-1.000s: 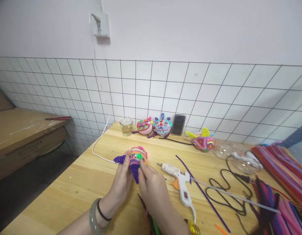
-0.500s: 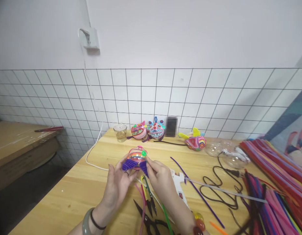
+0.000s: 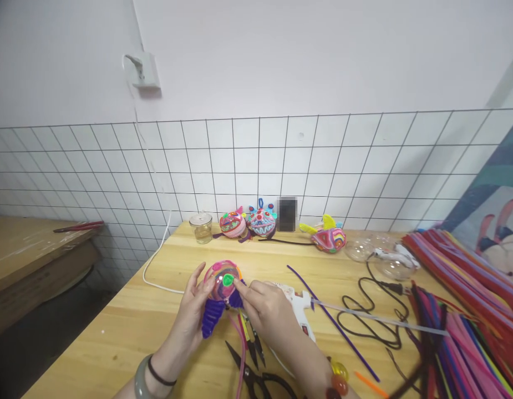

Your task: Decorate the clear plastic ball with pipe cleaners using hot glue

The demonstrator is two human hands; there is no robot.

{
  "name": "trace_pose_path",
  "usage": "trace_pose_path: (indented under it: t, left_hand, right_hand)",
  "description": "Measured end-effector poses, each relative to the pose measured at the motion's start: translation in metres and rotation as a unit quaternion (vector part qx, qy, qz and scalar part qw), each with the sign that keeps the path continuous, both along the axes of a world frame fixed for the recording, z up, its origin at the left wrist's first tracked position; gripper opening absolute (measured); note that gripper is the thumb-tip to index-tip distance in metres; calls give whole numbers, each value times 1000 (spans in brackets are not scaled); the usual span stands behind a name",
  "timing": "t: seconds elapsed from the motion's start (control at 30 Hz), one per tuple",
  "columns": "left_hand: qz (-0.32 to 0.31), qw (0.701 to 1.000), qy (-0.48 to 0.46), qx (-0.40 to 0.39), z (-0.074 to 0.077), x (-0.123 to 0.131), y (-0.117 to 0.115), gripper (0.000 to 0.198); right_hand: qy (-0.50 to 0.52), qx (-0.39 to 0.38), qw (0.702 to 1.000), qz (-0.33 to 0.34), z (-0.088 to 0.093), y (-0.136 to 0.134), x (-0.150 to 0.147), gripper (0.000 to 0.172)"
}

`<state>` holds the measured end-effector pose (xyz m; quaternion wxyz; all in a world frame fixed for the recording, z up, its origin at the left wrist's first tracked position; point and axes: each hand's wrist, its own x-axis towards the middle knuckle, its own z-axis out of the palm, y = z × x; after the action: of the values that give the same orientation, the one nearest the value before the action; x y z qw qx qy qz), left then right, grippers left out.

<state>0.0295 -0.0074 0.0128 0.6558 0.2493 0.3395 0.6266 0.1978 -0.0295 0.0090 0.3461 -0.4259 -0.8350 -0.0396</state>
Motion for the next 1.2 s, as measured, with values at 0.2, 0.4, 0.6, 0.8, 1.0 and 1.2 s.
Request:
trace_pose_path:
  t: [0.2,0.4,0.6,0.8,1.0,1.2]
  left_hand:
    - [-65,997,-8,40,2,-1,-2,53]
    - [-58,997,3,60,-7,0,0,44]
    - [-52,996,48,49,-13,1,1,48]
    - [-40,997,54,48,-14,0,1,48]
    - [-14,996,70,48,-16,1,0,45]
    - [3,994,91,59,-19,2,1,41]
  right_hand:
    - [-13,21,1000,5,0,-3,0,33]
    - [-47,71,996,7,-2,-3,-5,31]
    - [-58,100,993,15,2,-7,-10,31]
    - [-28,90,995,14,-1,-7,-15,31]
    - [2,50,999,13,-6,-8,-19,29]
    - [51,43,998,10,-7,-11,-24,27]
